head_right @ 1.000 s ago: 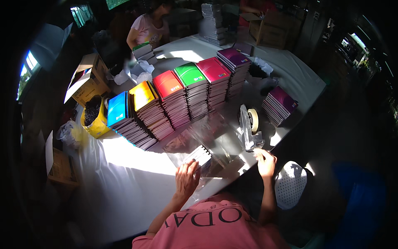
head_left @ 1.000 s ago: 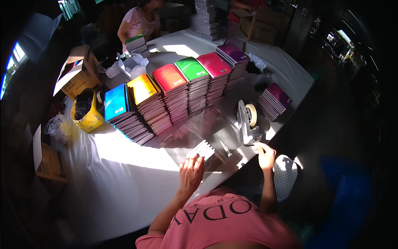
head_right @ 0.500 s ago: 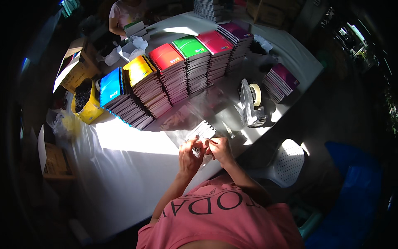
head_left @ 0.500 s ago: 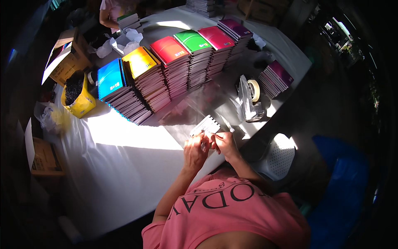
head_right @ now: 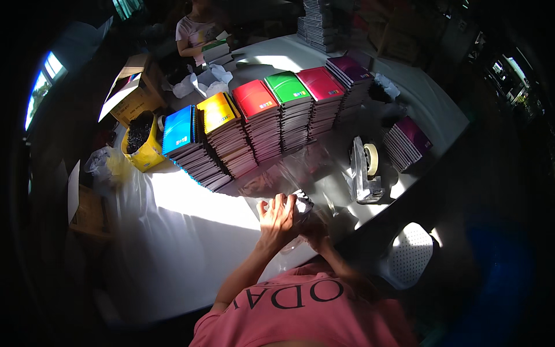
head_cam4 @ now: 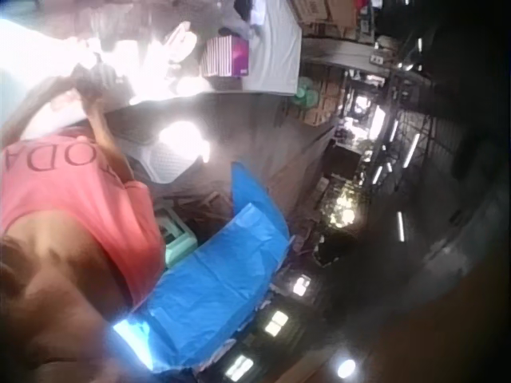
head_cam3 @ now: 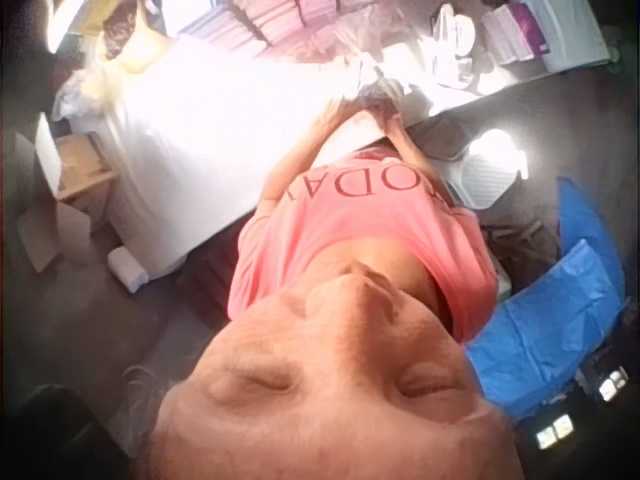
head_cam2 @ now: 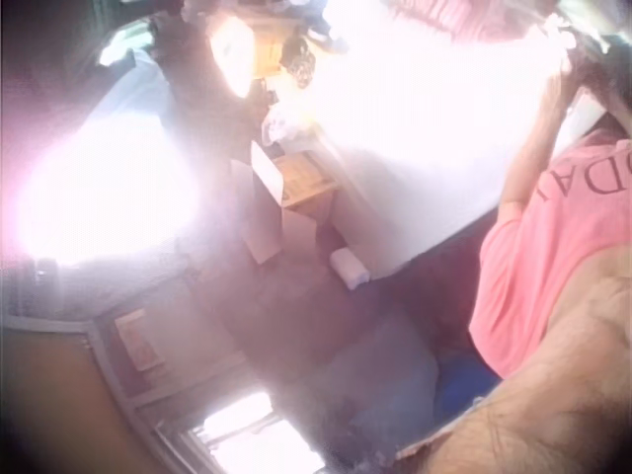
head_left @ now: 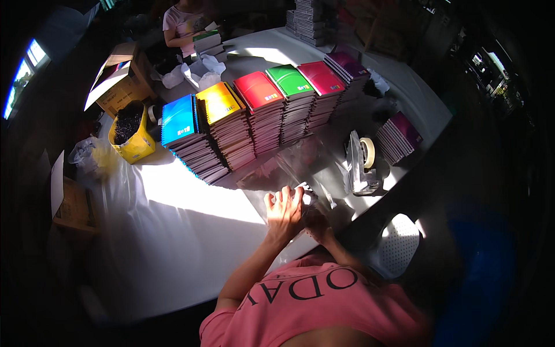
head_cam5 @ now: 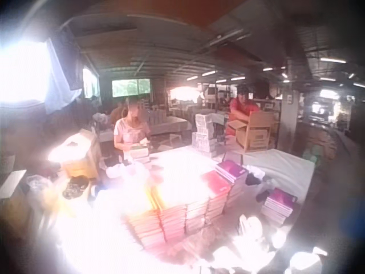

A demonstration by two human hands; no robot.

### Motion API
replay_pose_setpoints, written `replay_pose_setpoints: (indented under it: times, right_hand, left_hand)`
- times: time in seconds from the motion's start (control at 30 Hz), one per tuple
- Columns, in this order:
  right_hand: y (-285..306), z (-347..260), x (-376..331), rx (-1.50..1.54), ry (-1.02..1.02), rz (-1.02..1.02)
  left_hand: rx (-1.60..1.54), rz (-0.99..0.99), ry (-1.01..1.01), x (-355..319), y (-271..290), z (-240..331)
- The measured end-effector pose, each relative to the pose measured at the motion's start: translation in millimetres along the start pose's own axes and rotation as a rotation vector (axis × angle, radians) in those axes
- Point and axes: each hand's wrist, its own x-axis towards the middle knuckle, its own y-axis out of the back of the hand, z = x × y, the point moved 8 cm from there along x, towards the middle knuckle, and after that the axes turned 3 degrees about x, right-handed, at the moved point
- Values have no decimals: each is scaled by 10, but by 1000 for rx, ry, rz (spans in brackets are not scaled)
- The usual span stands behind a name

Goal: The person selects several notebooks from stacks on a table, aligns them, and places them into a clear plastic bag, securing it with tape from a dispenser.

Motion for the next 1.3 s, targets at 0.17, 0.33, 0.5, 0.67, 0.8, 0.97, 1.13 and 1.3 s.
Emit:
replay_pose_setpoints:
  times: [0.17, 0.33, 0.5, 0.67, 0.8, 0.97, 1.13, 1.3]
  right_hand:
    - [-467, 180, -207, 185, -326, -668]
    - [6, -397, 72, 1215, 91, -352]
    - [208, -954, 335, 719, 236, -438]
    - [9, -900, 296, -6, 330, -521]
    - [136, -1436, 133, -263, 589, -460]
    - [60, -1802, 99, -500, 829, -441]
    - [586, -1852, 61, -198, 794, -25]
    - [496, -1198, -232, -400, 687, -155]
  left_hand:
    - [-493, -344, 155, 280, 192, -135]
    - [-1249, -157, 466, -268, 157, -406]
    - [-682, -226, 394, -796, -342, -345]
    - [-865, -208, 501, -722, -315, -363]
    - [-767, 7, 363, -492, 230, -343]
    - [-324, -38, 14, -96, 615, -147]
    - [-412, 311, 221, -126, 1078, -380]
    - [-450, -4, 231, -823, 418, -574]
